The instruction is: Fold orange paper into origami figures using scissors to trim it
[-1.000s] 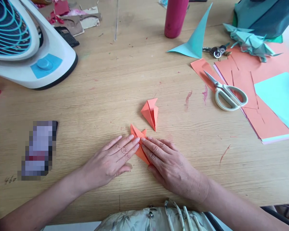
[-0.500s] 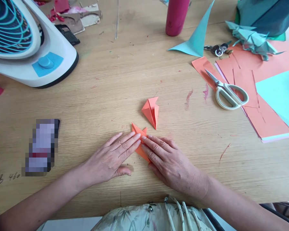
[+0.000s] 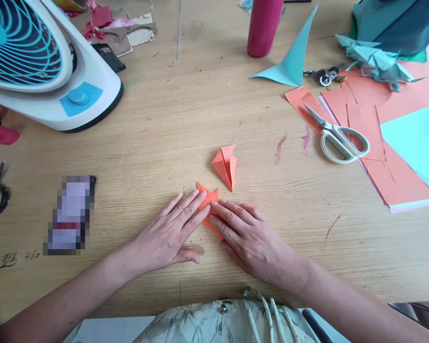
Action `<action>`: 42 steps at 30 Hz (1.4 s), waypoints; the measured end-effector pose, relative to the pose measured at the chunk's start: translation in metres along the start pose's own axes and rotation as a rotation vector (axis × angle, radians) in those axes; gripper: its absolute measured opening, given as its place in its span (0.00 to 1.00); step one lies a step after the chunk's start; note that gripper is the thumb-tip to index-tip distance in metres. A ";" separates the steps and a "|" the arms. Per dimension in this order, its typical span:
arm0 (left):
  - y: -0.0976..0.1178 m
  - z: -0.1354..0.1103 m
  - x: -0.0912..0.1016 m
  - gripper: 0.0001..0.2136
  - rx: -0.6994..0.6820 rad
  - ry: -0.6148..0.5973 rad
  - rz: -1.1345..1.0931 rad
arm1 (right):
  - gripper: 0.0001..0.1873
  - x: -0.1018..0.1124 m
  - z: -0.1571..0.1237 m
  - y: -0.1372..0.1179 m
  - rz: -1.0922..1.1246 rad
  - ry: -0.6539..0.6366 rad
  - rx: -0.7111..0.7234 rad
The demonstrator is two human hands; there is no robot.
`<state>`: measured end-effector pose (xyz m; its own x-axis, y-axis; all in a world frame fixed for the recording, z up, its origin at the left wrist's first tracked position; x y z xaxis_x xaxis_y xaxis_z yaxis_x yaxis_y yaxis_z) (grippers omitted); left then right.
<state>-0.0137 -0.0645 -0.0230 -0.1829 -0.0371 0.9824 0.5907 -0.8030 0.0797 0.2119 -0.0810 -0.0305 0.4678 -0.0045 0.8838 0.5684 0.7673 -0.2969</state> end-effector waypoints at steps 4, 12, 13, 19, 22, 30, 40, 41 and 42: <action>0.003 0.001 0.001 0.50 0.030 -0.008 0.032 | 0.28 0.000 0.000 0.000 0.007 0.003 -0.015; 0.002 0.002 -0.006 0.46 0.093 -0.005 0.019 | 0.29 -0.003 -0.002 0.001 0.014 0.025 -0.023; 0.001 0.002 -0.006 0.46 0.100 -0.007 0.017 | 0.29 -0.004 -0.003 0.001 0.013 0.028 -0.024; 0.001 0.004 -0.007 0.48 0.145 -0.021 0.015 | 0.28 -0.004 -0.003 0.001 0.005 0.009 -0.022; 0.003 0.004 -0.008 0.48 0.177 -0.024 0.018 | 0.28 -0.005 -0.003 0.002 -0.006 0.003 -0.021; 0.005 0.005 -0.013 0.49 0.235 -0.024 0.017 | 0.27 -0.005 -0.004 0.001 -0.018 0.014 -0.008; 0.006 0.013 -0.004 0.41 0.294 0.004 0.051 | 0.28 -0.007 -0.003 0.000 -0.037 0.028 0.008; 0.006 0.015 -0.002 0.38 0.292 0.016 0.061 | 0.28 -0.007 -0.003 0.000 -0.039 0.034 0.010; 0.006 0.018 -0.001 0.34 0.288 0.031 0.072 | 0.28 -0.007 -0.003 0.000 -0.039 0.041 0.011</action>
<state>0.0043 -0.0583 -0.0202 -0.1539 -0.1094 0.9820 0.8011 -0.5956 0.0592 0.2109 -0.0826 -0.0377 0.4730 -0.0606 0.8790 0.5796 0.7728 -0.2587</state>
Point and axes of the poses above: each hand's wrist, its own z-axis towards the middle knuckle, its own x-axis out of the back of the hand, y = z × x, the point moved 2 cm from there along z, towards the middle knuckle, and after that the axes turned 14 degrees about y, right-handed, at the moved point
